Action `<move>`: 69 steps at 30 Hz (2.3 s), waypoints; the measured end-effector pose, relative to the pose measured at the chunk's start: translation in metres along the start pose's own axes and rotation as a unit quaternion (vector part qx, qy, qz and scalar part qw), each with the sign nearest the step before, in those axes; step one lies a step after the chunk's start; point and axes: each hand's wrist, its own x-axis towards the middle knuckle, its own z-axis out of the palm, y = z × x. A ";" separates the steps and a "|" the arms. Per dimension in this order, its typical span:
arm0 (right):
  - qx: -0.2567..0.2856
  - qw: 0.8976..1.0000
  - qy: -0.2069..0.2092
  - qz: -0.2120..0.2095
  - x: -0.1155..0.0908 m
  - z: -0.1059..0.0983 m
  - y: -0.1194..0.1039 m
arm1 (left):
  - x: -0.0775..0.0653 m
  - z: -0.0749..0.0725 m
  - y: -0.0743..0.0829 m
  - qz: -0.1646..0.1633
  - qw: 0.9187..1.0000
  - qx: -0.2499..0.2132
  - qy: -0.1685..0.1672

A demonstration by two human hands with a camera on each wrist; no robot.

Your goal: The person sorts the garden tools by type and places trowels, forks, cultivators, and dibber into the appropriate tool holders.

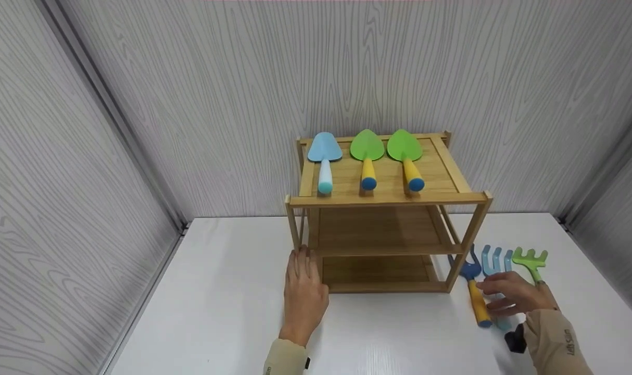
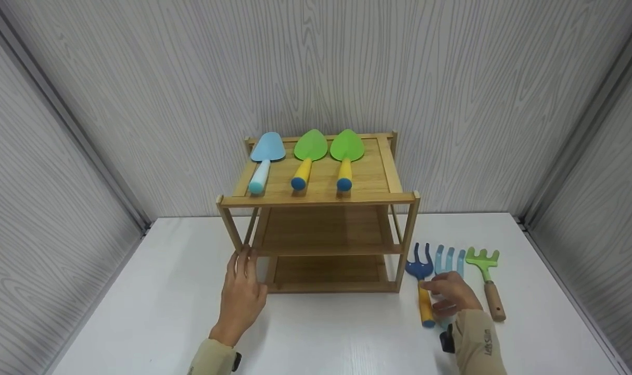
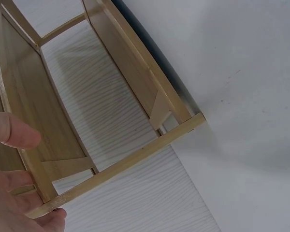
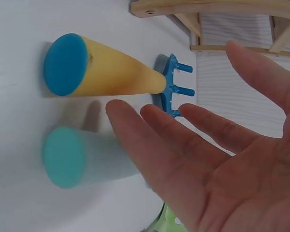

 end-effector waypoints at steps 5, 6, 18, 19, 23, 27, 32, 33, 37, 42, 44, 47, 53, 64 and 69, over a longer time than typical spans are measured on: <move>-0.014 1.000 0.013 0.022 0.008 0.007 -0.001 | 0.000 0.000 0.000 -0.003 1.000 0.001 -0.007; -0.014 0.999 0.017 0.027 0.010 0.009 -0.002 | 0.000 0.000 0.000 -0.003 1.000 0.002 -0.007; -0.084 0.993 0.080 0.031 0.019 0.031 0.000 | 0.000 0.002 0.000 -0.001 1.000 -0.007 0.009; -0.093 0.992 0.084 0.028 0.020 0.032 0.000 | 0.000 0.002 0.000 -0.002 1.000 -0.008 0.009; -0.105 0.990 0.091 0.020 0.022 0.033 0.001 | 0.001 0.002 0.001 -0.005 1.000 -0.006 0.008; -0.076 0.994 0.076 0.020 0.023 0.029 0.004 | 0.001 0.002 0.002 -0.005 1.000 0.003 0.007; -0.028 0.998 0.044 0.021 0.023 0.024 0.005 | 0.000 0.001 0.002 -0.007 1.000 0.005 0.012; -0.019 0.999 0.039 0.022 0.022 0.023 0.006 | 0.000 0.001 0.002 -0.007 1.000 0.005 0.012; 0.000 0.999 0.020 0.030 0.019 0.020 0.008 | 0.000 0.000 0.002 -0.007 1.000 0.005 0.006; 0.044 0.999 -0.012 0.022 0.016 0.018 0.012 | 0.000 0.000 0.001 -0.006 1.000 0.008 0.006; 0.062 0.998 -0.019 0.017 0.014 0.017 0.014 | 0.000 0.000 0.001 -0.008 1.000 0.007 0.006; 0.075 0.997 -0.021 0.003 0.012 0.017 0.019 | 0.001 0.000 0.002 -0.015 1.000 0.002 0.000; 0.082 0.997 -0.005 -0.011 0.001 0.023 0.031 | -0.002 -0.002 0.002 -0.015 1.000 -0.005 -0.008; 0.047 0.998 0.025 -0.019 -0.018 0.033 0.037 | -0.005 -0.002 0.001 -0.026 0.999 -0.026 -0.024; 0.027 0.999 0.030 -0.023 -0.022 0.034 0.035 | -0.005 -0.001 0.000 -0.028 0.999 -0.037 -0.020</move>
